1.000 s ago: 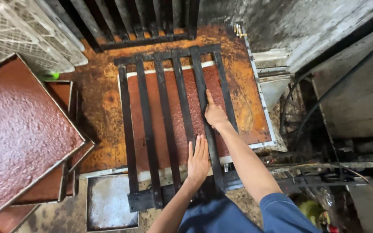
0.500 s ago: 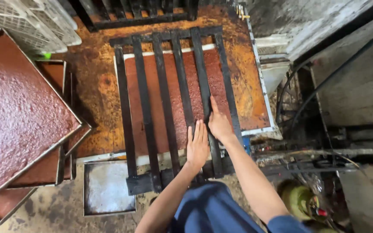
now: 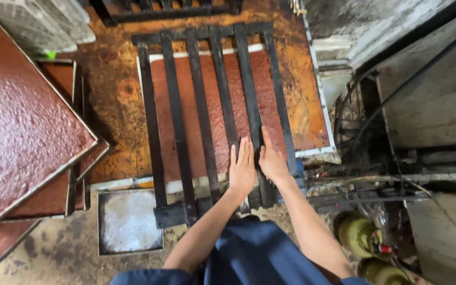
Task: Cutting large sheets of food product into smaller strips using a metal frame and a knife
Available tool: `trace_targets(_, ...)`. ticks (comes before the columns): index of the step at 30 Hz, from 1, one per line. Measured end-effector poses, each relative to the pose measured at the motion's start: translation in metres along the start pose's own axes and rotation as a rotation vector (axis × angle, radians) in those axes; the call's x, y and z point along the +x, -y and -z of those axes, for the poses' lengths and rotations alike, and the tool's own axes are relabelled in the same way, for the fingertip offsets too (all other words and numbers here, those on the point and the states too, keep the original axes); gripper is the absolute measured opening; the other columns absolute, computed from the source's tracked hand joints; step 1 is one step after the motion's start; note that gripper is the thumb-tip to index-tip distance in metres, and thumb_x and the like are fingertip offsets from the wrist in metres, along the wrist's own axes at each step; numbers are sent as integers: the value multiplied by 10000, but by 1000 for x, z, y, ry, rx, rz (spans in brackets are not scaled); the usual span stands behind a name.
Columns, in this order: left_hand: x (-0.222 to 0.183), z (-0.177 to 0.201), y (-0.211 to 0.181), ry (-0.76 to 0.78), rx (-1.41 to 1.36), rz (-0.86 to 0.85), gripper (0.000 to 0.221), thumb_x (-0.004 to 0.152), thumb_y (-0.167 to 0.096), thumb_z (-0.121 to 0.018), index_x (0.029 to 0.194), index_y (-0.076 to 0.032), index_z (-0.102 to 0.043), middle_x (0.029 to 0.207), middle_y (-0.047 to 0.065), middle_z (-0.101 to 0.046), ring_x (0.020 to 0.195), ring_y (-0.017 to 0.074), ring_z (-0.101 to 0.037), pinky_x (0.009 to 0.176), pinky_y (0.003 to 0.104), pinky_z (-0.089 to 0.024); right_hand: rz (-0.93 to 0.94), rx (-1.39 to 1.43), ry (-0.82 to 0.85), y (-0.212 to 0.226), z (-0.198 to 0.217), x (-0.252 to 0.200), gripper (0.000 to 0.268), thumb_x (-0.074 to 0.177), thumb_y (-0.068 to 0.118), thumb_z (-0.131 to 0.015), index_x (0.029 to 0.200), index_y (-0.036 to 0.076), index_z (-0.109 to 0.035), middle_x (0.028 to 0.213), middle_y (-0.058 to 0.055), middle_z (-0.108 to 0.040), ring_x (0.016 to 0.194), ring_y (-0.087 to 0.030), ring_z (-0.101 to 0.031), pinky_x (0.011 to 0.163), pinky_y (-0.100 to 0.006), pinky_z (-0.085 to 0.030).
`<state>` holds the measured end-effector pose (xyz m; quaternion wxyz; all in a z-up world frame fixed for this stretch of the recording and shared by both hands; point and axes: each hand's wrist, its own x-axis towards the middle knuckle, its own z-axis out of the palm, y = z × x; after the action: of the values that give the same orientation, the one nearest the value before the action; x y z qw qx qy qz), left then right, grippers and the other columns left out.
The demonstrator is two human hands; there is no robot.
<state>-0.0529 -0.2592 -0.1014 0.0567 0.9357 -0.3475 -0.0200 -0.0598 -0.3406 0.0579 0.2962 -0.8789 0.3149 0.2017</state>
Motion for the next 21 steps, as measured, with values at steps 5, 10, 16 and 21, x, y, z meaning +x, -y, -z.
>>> trace_targets(5, -5, 9, 0, 59, -14, 6, 815, 908, -260, -505, 1599, 31, -186, 1696, 196, -160, 1597, 309, -1, 1309, 549, 45, -99, -16, 88, -15, -5, -59, 615, 1063, 297, -281, 1622, 447, -75, 1207, -343, -646, 1183, -504, -612, 1061, -541, -491)
trace_targets(10, -4, 17, -2, 90, 46, 18, 733, 967, -232, -425, 1612, 10, -173, 1708, 163, -141, 1597, 284, 4, 1316, 529, 43, -98, 17, 64, -3, -1, -48, 628, 1072, 312, -263, 1614, 502, -10, 1005, -307, -705, 957, -472, -712, 909, -471, -613)
trace_targets(16, -4, 15, -3, 98, 38, 21, 778, 952, -240, -469, 1614, 18, -152, 1709, 198, -96, 1595, 319, 25, 1300, 551, 58, 17, -103, 19, -79, -48, -78, 667, 1071, 246, -300, 1642, 419, -1, 840, -235, -752, 818, -427, -750, 739, -503, -610)
trace_targets(21, -7, 20, -5, 144, 100, 19, 777, 967, -276, -455, 1619, 9, -144, 1712, 182, -87, 1593, 306, 40, 1301, 550, 77, 47, -91, -45, -71, -50, -78, 649, 1062, 241, -336, 1633, 411, -80, 902, -284, -739, 926, -453, -730, 843, -546, -590)
